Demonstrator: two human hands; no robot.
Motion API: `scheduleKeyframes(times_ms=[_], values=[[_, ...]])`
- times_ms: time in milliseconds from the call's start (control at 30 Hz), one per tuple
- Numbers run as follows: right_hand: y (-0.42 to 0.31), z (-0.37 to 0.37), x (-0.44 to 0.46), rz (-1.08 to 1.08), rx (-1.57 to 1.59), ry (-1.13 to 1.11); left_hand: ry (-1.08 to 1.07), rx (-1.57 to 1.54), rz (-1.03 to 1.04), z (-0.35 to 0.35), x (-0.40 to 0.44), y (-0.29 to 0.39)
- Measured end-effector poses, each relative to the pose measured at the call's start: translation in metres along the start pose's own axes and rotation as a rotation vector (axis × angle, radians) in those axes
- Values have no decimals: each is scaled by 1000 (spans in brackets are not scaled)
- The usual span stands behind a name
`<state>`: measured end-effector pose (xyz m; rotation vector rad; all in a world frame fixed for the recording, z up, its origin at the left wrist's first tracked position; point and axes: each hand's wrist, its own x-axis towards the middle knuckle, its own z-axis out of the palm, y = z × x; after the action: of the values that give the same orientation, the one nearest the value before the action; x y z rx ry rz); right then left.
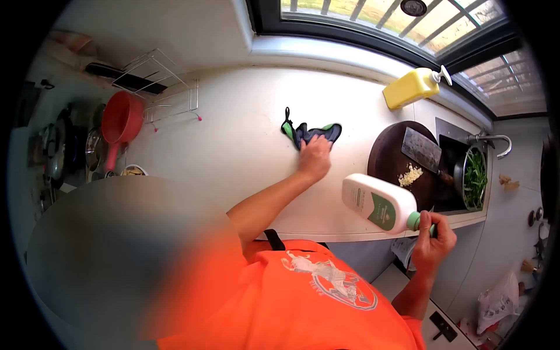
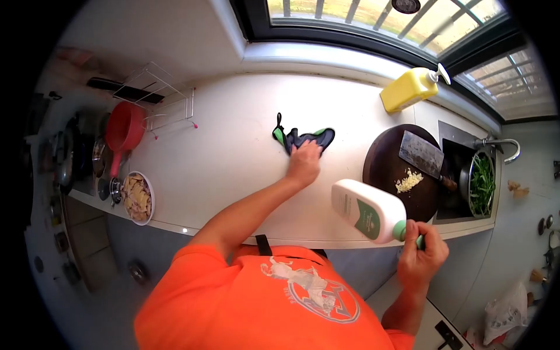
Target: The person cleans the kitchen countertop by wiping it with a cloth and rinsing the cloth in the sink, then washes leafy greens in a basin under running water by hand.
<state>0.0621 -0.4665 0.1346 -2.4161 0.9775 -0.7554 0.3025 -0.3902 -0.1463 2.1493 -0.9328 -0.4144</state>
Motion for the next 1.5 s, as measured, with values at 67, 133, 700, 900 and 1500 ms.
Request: scheduleKeyframes(times_ms=[67, 133, 700, 900, 1500], values=[[-13, 2, 24, -63, -27, -26, 166, -196, 35, -39, -6, -20], [-19, 21, 57, -267, 90, -22, 285, -178, -72, -81, -17, -22], [-213, 336, 252, -718, -200, -538, 493, -712, -365, -222, -103, -55], [-252, 381, 262, -732, -247, -516, 434, -647, -382, -251, -106, -77], [-107, 367, -18, 720, 1342, -1211, 27, -1371, -439, -283, -73, -95]])
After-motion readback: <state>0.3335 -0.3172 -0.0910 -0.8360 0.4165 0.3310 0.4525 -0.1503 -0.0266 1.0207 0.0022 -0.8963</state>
